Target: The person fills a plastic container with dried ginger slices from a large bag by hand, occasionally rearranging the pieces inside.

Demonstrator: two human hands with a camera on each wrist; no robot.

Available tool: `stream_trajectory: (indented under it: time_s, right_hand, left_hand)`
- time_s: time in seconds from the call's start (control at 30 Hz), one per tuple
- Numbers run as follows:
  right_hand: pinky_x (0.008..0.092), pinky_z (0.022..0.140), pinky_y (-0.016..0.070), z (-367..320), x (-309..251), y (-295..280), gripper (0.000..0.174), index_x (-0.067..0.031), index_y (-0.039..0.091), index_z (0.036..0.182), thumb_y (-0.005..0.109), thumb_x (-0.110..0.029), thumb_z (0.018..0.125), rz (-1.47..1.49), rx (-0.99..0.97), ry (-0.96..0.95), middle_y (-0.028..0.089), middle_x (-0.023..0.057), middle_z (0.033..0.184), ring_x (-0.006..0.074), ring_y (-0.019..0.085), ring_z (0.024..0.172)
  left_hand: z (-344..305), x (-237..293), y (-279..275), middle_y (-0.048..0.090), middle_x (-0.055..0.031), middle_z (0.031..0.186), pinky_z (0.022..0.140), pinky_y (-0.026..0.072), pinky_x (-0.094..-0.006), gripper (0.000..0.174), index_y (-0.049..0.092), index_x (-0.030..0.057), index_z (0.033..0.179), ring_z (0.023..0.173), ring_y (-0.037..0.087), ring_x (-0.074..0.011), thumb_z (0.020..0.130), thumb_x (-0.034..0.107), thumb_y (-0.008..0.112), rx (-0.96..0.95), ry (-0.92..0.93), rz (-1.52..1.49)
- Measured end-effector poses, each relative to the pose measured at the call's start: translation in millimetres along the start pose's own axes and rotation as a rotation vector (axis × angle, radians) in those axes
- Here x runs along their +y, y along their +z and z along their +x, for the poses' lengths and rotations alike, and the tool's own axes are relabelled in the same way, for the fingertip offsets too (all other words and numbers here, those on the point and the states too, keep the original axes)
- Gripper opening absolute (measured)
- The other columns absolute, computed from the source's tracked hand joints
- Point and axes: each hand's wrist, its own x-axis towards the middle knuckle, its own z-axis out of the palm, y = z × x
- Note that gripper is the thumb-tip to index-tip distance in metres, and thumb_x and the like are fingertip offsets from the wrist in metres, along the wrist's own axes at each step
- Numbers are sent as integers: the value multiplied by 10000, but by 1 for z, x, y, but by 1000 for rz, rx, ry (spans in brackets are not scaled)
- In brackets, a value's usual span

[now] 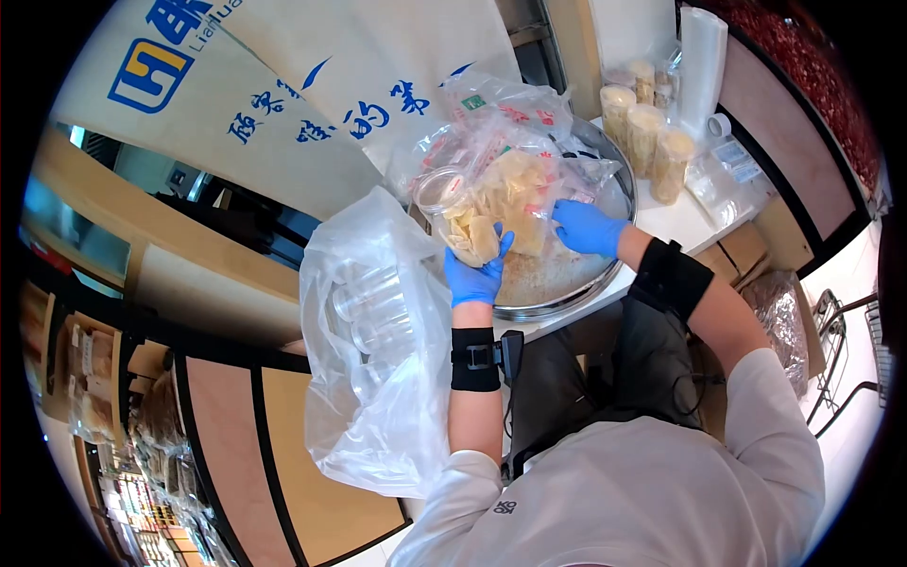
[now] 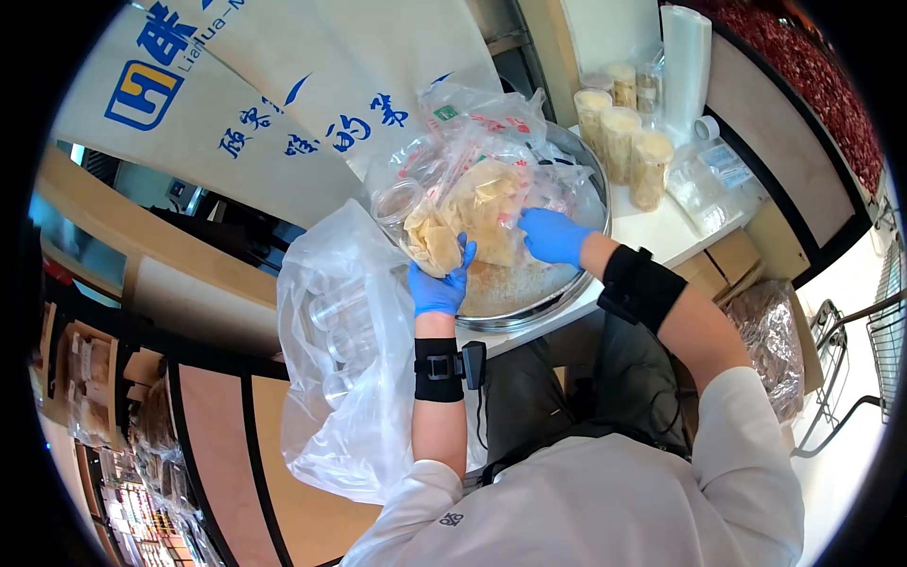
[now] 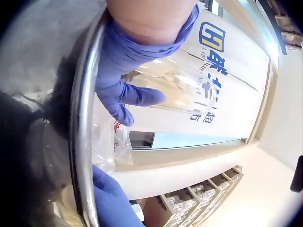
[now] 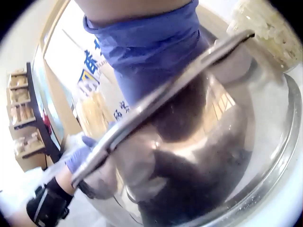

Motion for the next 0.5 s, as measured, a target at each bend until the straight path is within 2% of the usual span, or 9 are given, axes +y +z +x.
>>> stream_trajectory:
  time_s: [0.03, 0.1, 0.13, 0.17, 0.23, 0.3, 0.37, 0.43, 0.5]
  right_hand:
    - [412, 765, 477, 5, 3, 13, 282, -31, 591, 998, 539, -169, 758, 8, 3, 5, 560, 241, 1003, 367, 568, 846]
    - [435, 788, 467, 16, 11, 32, 370, -60, 572, 1060, 583, -246, 741, -97, 359, -62, 531, 243, 1049, 378, 545, 942]
    - [435, 788, 467, 18, 14, 39, 370, -60, 572, 1060, 583, -246, 741, -92, 363, -53, 531, 243, 1049, 378, 545, 942]
    - [436, 784, 468, 21, 12, 40, 415, -79, 561, 1090, 595, -285, 731, -70, 300, -57, 535, 238, 1026, 379, 549, 927]
    - [438, 780, 469, 22, 7, 47, 461, -97, 549, 1119, 606, -324, 722, -40, 239, -45, 539, 234, 1003, 380, 554, 911]
    - [434, 739, 478, 19, -5, 45, 503, -119, 543, 1149, 617, -355, 711, -217, 162, -303, 556, 206, 985, 353, 569, 890]
    - [429, 709, 481, 16, -12, 36, 481, -125, 551, 1144, 611, -338, 717, -217, 77, -297, 569, 185, 951, 340, 581, 861]
    - [424, 678, 485, 17, -21, 26, 459, -130, 559, 1138, 605, -322, 724, -213, -10, -303, 582, 164, 917, 327, 592, 831]
    - [404, 709, 481, 19, -24, 18, 517, -139, 523, 1215, 605, -252, 717, -205, -260, -166, 587, 171, 953, 300, 597, 844]
  left_hand:
    - [0, 0, -2, 478, -132, 1211, 901, 420, -552, 401, 396, 92, 1264, 1083, 496, -358, 908, 272, 359, -30, 22, 68]
    - [1, -1, -2, 472, -134, 1216, 901, 418, -556, 403, 390, 94, 1269, 1087, 492, -361, 909, 273, 360, -61, 36, 143]
    - [1, -1, -1, 468, -132, 1226, 882, 420, -573, 432, 385, 113, 1279, 1090, 492, -360, 907, 330, 352, -27, 16, 141]
    - [2, -1, -2, 464, -130, 1237, 863, 423, -589, 463, 379, 132, 1289, 1093, 491, -359, 904, 387, 345, 7, -4, 139]
    - [5, -1, -5, 465, -129, 1235, 863, 424, -586, 462, 380, 133, 1289, 1092, 493, -356, 903, 386, 348, 14, -13, 124]
    - [5, -1, -5, 466, -127, 1234, 863, 425, -582, 462, 380, 135, 1288, 1091, 495, -354, 901, 385, 351, 22, -28, 108]
    - [3, -1, 0, 458, -151, 1247, 911, 399, -546, 465, 393, 114, 1285, 1132, 453, -379, 898, 366, 339, 118, 0, 85]
    - [8, 3, -9, 455, -155, 1249, 911, 398, -547, 464, 390, 114, 1289, 1135, 449, -380, 898, 359, 339, 110, -42, 37]
    - [7, 3, -10, 453, -160, 1252, 912, 397, -548, 463, 387, 114, 1293, 1138, 445, -382, 898, 353, 339, 101, -80, -9]
